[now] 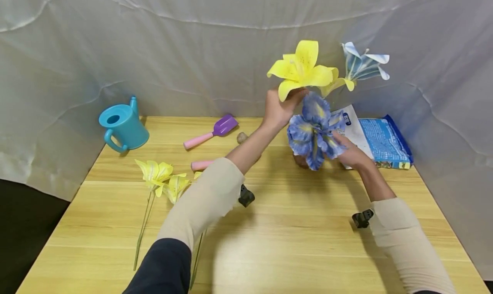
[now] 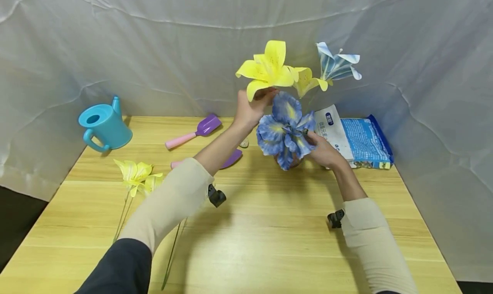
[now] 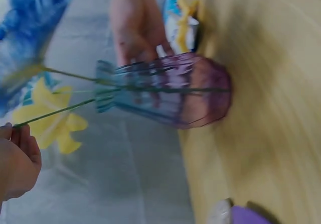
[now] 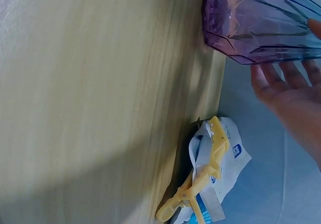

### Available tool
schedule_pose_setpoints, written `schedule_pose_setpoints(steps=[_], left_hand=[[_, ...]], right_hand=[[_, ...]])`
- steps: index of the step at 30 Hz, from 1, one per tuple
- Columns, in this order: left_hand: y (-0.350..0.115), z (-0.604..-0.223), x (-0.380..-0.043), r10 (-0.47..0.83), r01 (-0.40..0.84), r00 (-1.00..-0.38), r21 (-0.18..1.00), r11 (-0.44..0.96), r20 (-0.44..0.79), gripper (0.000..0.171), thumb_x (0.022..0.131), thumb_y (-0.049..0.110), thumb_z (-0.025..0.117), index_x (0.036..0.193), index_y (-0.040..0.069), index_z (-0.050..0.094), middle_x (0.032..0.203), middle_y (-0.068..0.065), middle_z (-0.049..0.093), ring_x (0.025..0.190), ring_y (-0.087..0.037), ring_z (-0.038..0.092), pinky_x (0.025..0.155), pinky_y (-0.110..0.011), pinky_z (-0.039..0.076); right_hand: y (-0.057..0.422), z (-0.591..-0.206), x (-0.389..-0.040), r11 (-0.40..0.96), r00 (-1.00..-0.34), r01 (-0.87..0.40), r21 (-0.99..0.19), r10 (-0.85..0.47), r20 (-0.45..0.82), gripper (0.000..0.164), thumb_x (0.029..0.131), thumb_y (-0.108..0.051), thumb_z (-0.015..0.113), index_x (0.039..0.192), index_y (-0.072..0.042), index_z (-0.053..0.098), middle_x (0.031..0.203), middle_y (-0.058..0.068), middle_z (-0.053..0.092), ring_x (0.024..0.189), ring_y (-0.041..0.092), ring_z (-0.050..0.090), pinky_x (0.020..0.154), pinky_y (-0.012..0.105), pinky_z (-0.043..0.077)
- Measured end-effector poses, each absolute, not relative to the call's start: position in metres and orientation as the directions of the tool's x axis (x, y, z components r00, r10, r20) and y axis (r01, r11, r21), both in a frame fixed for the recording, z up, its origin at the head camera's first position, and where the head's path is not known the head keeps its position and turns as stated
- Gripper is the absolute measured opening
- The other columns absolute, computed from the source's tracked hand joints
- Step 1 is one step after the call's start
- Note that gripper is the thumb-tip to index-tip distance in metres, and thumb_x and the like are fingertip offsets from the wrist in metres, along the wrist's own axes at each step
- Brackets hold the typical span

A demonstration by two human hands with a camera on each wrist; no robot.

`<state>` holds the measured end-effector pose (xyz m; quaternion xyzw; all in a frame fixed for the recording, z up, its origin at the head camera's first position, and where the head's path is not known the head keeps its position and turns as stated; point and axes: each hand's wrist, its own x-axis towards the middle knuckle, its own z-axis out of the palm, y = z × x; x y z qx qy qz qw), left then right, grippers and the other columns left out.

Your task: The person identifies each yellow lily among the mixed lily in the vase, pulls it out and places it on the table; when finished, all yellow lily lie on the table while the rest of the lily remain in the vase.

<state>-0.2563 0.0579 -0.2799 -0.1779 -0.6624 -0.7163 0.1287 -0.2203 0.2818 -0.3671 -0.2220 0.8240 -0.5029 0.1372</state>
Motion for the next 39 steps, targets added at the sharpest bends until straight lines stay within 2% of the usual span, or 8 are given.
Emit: schedule_pose_setpoints(steps=[5, 9, 13, 20, 23, 28, 34, 39], left_hand=[[0.039, -0.249, -0.241, 0.003, 0.542, -0.834, 0.82, -0.182, 0.552, 0.02, 0.075, -0.006, 0.065, 0.092, -0.014, 0.059, 0.083, -0.025, 0.062, 0.074, -0.026, 0.062, 0.071, -0.025, 0.05], [0.018, -0.227, -0.23, -0.04, 0.584, -0.806, 0.781, -0.221, 0.591, 0.023, 0.075, -0.01, 0.063, 0.096, -0.016, 0.056, 0.087, -0.027, 0.06, 0.077, -0.026, 0.06, 0.075, -0.027, 0.049], [-0.015, -0.208, -0.214, -0.056, 0.565, -0.821, 0.794, -0.224, 0.568, 0.019, 0.076, -0.01, 0.062, 0.093, -0.015, 0.056, 0.084, -0.022, 0.062, 0.074, -0.024, 0.06, 0.073, -0.03, 0.049], [-0.087, -0.201, -0.159, 0.162, 0.456, -0.89, 0.85, 0.264, 0.427, 0.009, 0.08, 0.004, 0.062, 0.083, -0.005, 0.063, 0.075, -0.012, 0.065, 0.059, -0.015, 0.057, 0.059, -0.026, 0.048], [-0.111, -0.219, -0.137, 0.283, 0.335, -0.929, 0.871, 0.359, 0.24, 0.009, 0.081, 0.008, 0.063, 0.085, 0.001, 0.065, 0.074, -0.007, 0.065, 0.057, -0.016, 0.056, 0.055, -0.027, 0.047], [-0.129, -0.281, -0.112, 0.39, 0.128, -0.921, 0.942, 0.31, -0.003, 0.006, 0.079, 0.009, 0.065, 0.083, 0.005, 0.066, 0.077, -0.003, 0.065, 0.064, -0.019, 0.06, 0.057, -0.029, 0.05], [-0.111, -0.342, -0.091, 0.498, 0.019, -0.853, 0.946, 0.324, -0.154, 0.005, 0.078, 0.012, 0.066, 0.08, 0.008, 0.066, 0.074, -0.004, 0.065, 0.066, -0.023, 0.062, 0.058, -0.032, 0.052], [-0.094, -0.371, -0.087, 0.476, -0.055, -0.855, 0.95, 0.307, -0.204, 0.005, 0.075, 0.007, 0.068, 0.076, 0.002, 0.066, 0.069, -0.006, 0.065, 0.064, -0.031, 0.063, 0.058, -0.04, 0.052]], right_hand=[[0.283, -0.373, -0.228, 0.491, -0.887, -0.139, -0.86, -0.448, -0.112, 0.059, 0.086, 0.003, 0.048, 0.137, 0.003, 0.019, 0.135, 0.026, 0.028, 0.123, 0.037, 0.028, 0.093, 0.034, 0.036], [0.283, -0.38, -0.235, 0.497, -0.883, -0.047, -0.866, -0.425, -0.197, 0.066, 0.084, 0.004, 0.049, 0.138, 0.005, 0.01, 0.14, 0.027, 0.016, 0.127, 0.039, 0.017, 0.099, 0.05, 0.024], [0.282, -0.377, -0.236, 0.517, -0.88, -0.025, -0.856, -0.417, -0.226, 0.067, 0.085, 0.003, 0.048, 0.138, 0.006, 0.007, 0.14, 0.028, 0.013, 0.128, 0.039, 0.014, 0.1, 0.05, 0.021], [0.283, -0.377, -0.235, 0.499, -0.894, -0.033, -0.866, -0.403, -0.198, 0.064, 0.085, -0.005, 0.055, 0.137, 0.004, 0.018, 0.139, 0.024, 0.02, 0.128, 0.036, 0.019, 0.1, 0.046, 0.025], [0.282, -0.377, -0.234, 0.485, -0.898, -0.036, -0.874, -0.399, -0.185, 0.061, 0.085, -0.004, 0.056, 0.135, 0.005, 0.022, 0.138, 0.025, 0.024, 0.127, 0.036, 0.022, 0.099, 0.046, 0.026], [0.28, -0.376, -0.231, 0.485, -0.904, -0.039, -0.874, -0.39, -0.176, 0.06, 0.084, -0.002, 0.056, 0.134, 0.004, 0.024, 0.137, 0.025, 0.026, 0.126, 0.036, 0.024, 0.098, 0.046, 0.028], [0.277, -0.373, -0.23, 0.505, -0.907, -0.012, -0.863, -0.37, -0.204, 0.062, 0.085, -0.007, 0.057, 0.136, 0.001, 0.022, 0.138, 0.022, 0.025, 0.127, 0.035, 0.022, 0.099, 0.046, 0.027], [0.274, -0.368, -0.227, 0.515, -0.905, -0.001, -0.857, -0.365, -0.218, 0.063, 0.085, -0.012, 0.058, 0.136, -0.002, 0.023, 0.138, 0.021, 0.026, 0.127, 0.034, 0.022, 0.098, 0.047, 0.028]])
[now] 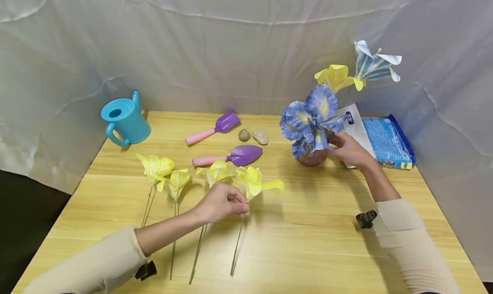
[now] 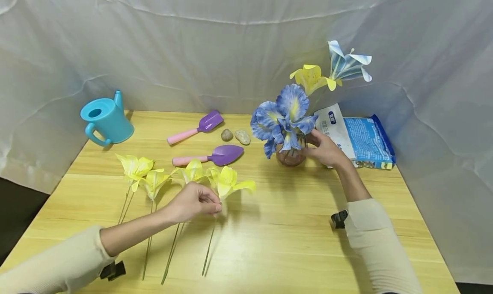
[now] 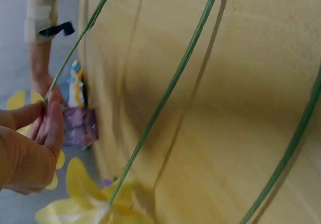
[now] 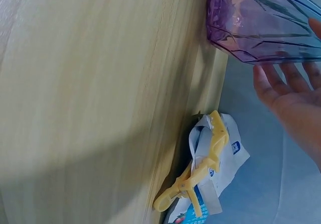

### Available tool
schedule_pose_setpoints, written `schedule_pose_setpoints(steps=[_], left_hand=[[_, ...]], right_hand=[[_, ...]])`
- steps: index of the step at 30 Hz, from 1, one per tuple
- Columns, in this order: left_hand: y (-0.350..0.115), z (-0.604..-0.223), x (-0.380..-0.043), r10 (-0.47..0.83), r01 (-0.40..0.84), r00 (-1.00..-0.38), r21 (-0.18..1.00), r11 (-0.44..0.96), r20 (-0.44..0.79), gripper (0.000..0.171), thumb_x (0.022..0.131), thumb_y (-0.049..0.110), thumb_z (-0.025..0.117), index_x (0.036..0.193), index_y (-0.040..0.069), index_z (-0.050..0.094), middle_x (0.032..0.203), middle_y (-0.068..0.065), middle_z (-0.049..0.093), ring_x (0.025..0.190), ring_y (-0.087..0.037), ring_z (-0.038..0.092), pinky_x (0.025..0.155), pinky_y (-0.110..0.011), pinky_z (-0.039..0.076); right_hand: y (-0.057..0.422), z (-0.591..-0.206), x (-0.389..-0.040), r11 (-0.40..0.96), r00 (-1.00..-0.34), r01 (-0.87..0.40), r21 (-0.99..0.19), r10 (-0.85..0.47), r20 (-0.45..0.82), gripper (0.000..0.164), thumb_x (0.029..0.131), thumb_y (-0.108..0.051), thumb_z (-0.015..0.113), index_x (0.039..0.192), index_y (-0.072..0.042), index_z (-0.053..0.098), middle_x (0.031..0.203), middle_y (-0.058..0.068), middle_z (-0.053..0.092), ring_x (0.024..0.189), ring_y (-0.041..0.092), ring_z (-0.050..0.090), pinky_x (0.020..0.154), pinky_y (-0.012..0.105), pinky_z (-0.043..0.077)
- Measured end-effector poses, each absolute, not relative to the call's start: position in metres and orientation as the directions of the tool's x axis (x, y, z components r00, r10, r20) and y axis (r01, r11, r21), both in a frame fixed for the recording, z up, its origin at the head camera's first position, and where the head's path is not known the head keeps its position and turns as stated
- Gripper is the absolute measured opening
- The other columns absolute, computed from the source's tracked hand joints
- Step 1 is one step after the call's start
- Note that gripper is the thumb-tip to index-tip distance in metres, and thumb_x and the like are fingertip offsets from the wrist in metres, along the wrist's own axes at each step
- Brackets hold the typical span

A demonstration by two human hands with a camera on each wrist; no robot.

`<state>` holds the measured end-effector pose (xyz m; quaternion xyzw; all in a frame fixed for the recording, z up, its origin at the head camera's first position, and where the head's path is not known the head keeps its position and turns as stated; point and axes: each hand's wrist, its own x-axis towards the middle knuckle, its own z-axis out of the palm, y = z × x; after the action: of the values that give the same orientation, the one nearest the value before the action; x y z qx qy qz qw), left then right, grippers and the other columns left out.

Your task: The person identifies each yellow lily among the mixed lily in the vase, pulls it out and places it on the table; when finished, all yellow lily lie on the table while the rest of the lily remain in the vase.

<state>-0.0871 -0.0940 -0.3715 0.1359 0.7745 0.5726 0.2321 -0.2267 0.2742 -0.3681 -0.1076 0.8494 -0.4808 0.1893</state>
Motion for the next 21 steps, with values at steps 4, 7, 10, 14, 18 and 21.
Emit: schedule_pose_setpoints(steps=[4, 7, 10, 14, 18, 21], left_hand=[[-0.085, -0.384, -0.087, 0.422, -0.092, -0.874, 0.936, 0.339, -0.239, 0.004, 0.075, 0.001, 0.067, 0.074, -0.003, 0.065, 0.065, -0.007, 0.064, 0.06, -0.03, 0.063, 0.057, -0.039, 0.052], [-0.084, -0.392, -0.087, 0.388, -0.077, -0.887, 0.911, 0.406, -0.248, 0.004, 0.075, 0.0, 0.066, 0.072, -0.002, 0.066, 0.062, -0.006, 0.063, 0.055, -0.027, 0.062, 0.053, -0.036, 0.052], [-0.086, -0.399, -0.088, 0.374, -0.05, -0.895, 0.888, 0.456, -0.242, 0.006, 0.076, -0.001, 0.064, 0.07, -0.002, 0.066, 0.061, -0.008, 0.063, 0.052, -0.024, 0.061, 0.05, -0.034, 0.052], [-0.091, -0.405, -0.092, 0.37, 0.014, -0.907, 0.865, 0.501, -0.2, 0.011, 0.079, 0.001, 0.062, 0.068, 0.0, 0.066, 0.06, -0.007, 0.063, 0.05, -0.02, 0.06, 0.047, -0.029, 0.051], [-0.095, -0.397, -0.094, 0.397, 0.156, -0.909, 0.778, 0.609, -0.129, 0.017, 0.077, 0.011, 0.066, 0.061, 0.006, 0.067, 0.052, 0.002, 0.059, 0.042, -0.01, 0.053, 0.039, -0.021, 0.044], [-0.097, -0.377, -0.093, 0.447, 0.266, -0.889, 0.682, 0.681, -0.101, 0.023, 0.075, 0.02, 0.07, 0.053, 0.013, 0.064, 0.045, 0.009, 0.053, 0.036, -0.004, 0.043, 0.034, -0.019, 0.036]], right_hand=[[0.278, -0.374, -0.229, 0.529, -0.904, -0.004, -0.849, -0.365, -0.223, 0.067, 0.084, -0.019, 0.061, 0.137, -0.004, 0.022, 0.139, 0.019, 0.025, 0.128, 0.033, 0.021, 0.098, 0.047, 0.028], [0.278, -0.374, -0.23, 0.535, -0.904, -0.008, -0.845, -0.364, -0.222, 0.068, 0.084, -0.021, 0.061, 0.136, -0.003, 0.022, 0.139, 0.02, 0.024, 0.128, 0.033, 0.021, 0.099, 0.047, 0.027], [0.278, -0.374, -0.231, 0.536, -0.905, -0.01, -0.844, -0.364, -0.22, 0.068, 0.084, -0.022, 0.061, 0.136, -0.001, 0.022, 0.139, 0.021, 0.025, 0.128, 0.034, 0.021, 0.099, 0.047, 0.026], [0.278, -0.375, -0.231, 0.523, -0.906, -0.015, -0.852, -0.368, -0.21, 0.065, 0.084, -0.019, 0.061, 0.134, 0.0, 0.024, 0.138, 0.021, 0.026, 0.127, 0.034, 0.022, 0.099, 0.047, 0.026], [0.279, -0.377, -0.233, 0.514, -0.906, -0.035, -0.857, -0.379, -0.19, 0.061, 0.084, -0.015, 0.06, 0.133, -0.001, 0.027, 0.137, 0.021, 0.029, 0.127, 0.033, 0.024, 0.099, 0.046, 0.027], [0.279, -0.378, -0.233, 0.51, -0.905, -0.051, -0.858, -0.387, -0.176, 0.058, 0.084, -0.013, 0.059, 0.133, -0.001, 0.029, 0.135, 0.02, 0.031, 0.126, 0.033, 0.025, 0.098, 0.046, 0.029]])
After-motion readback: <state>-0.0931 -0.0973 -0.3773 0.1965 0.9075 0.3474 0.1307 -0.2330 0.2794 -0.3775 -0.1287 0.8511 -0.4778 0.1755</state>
